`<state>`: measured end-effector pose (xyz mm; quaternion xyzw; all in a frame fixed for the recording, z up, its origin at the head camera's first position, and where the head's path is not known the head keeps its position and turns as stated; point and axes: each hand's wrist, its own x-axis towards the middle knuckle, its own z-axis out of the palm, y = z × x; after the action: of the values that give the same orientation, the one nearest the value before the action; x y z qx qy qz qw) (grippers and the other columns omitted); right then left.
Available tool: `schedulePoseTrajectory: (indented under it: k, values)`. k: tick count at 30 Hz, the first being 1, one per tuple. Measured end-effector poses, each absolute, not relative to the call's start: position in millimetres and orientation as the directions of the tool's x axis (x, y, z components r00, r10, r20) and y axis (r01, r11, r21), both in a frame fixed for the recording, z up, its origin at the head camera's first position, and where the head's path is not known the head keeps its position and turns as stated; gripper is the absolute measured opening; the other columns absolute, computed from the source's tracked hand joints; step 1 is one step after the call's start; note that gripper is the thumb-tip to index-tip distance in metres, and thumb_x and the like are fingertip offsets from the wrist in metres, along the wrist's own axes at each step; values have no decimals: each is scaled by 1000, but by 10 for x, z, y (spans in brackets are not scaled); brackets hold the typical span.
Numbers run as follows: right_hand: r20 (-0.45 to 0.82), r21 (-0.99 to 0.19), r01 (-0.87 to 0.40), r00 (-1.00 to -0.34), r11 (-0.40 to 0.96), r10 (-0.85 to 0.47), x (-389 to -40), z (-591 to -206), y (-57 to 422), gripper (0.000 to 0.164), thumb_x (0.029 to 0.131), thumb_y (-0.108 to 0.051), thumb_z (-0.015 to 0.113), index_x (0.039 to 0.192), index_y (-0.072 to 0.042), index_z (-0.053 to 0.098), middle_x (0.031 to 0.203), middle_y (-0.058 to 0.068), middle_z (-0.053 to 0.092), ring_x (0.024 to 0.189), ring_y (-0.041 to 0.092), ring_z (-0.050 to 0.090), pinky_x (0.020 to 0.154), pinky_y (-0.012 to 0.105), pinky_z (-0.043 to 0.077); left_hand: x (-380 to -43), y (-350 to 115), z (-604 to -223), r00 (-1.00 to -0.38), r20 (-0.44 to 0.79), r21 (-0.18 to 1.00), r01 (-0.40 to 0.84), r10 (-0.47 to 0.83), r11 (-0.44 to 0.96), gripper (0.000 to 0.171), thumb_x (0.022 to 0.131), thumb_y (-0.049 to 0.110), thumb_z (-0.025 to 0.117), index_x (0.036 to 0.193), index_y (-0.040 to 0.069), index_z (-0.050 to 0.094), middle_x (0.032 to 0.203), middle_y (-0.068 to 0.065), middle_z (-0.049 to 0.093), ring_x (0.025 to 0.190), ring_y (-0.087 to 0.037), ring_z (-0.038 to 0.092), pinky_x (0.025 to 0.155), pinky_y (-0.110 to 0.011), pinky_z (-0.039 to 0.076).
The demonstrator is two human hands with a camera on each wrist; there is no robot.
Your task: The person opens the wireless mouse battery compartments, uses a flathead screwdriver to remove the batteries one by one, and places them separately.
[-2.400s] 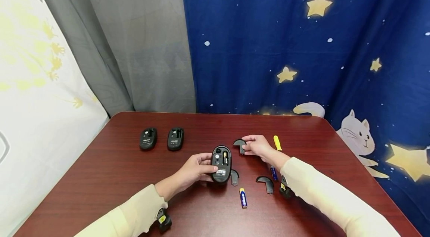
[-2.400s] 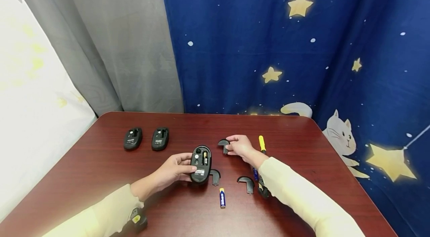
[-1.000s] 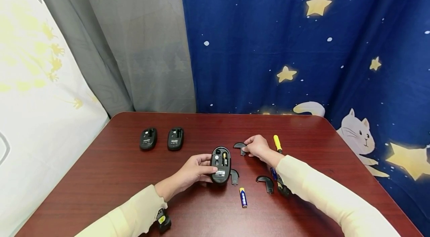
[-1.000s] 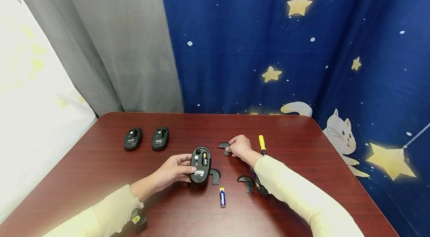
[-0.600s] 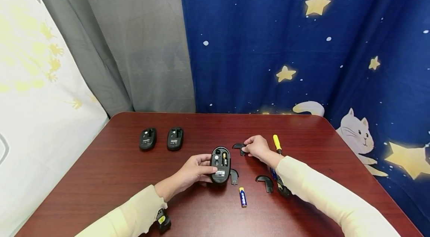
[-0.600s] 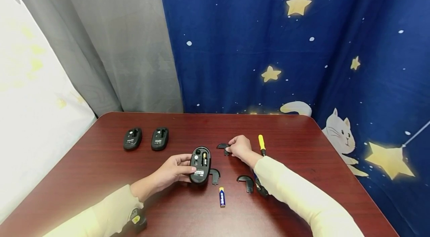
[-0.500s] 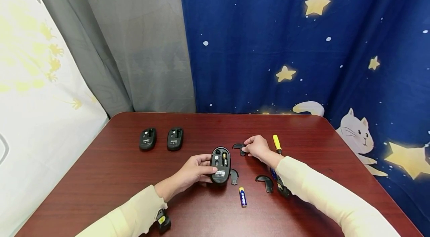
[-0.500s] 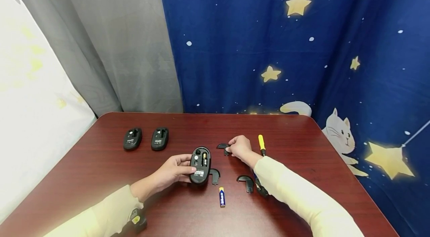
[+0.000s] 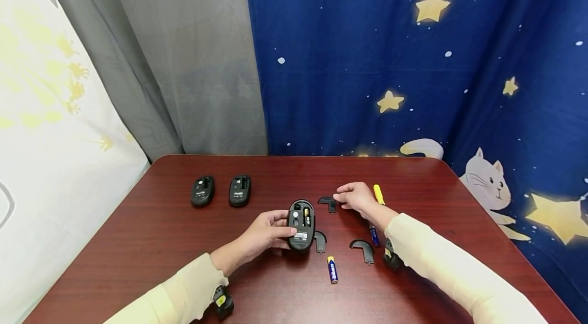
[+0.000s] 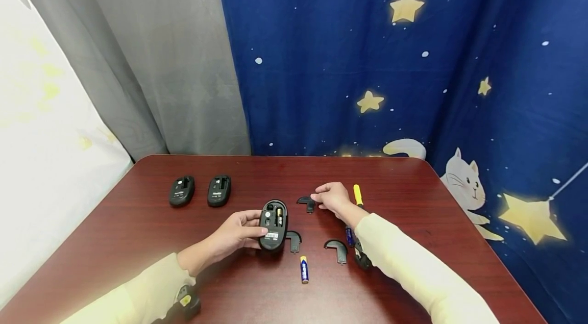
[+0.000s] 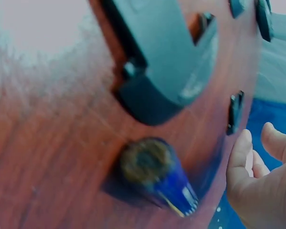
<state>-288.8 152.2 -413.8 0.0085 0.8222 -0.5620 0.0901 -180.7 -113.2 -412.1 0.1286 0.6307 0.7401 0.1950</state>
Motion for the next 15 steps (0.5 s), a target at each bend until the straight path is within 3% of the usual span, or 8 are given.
schedulePoseTrajectory:
  k: [7, 15]
  values:
    - [-145, -955, 110, -983, 275, -110, -2935, -3941, 1695, 41, 90, -4, 68, 126, 12, 56, 114, 20, 64, 95, 27, 67, 83, 40, 55, -1810, -1132, -4119, -888, -58, 984, -129, 456, -126, 53, 89, -3, 63, 137, -13, 41, 119, -23, 62, 97, -25, 66, 77, -43, 57]
    - [-143, -961, 123, -988, 249, -63, -3029, -3802, 2052, 43, 91, -8, 68, 128, 11, 55, 111, 15, 65, 79, 10, 67, 89, 41, 52, -1805, -1149, -4113, -893, -63, 984, -130, 445, -121, 55, 89, -1, 64, 137, -12, 41, 119, -22, 62, 97, -24, 66, 77, -43, 57]
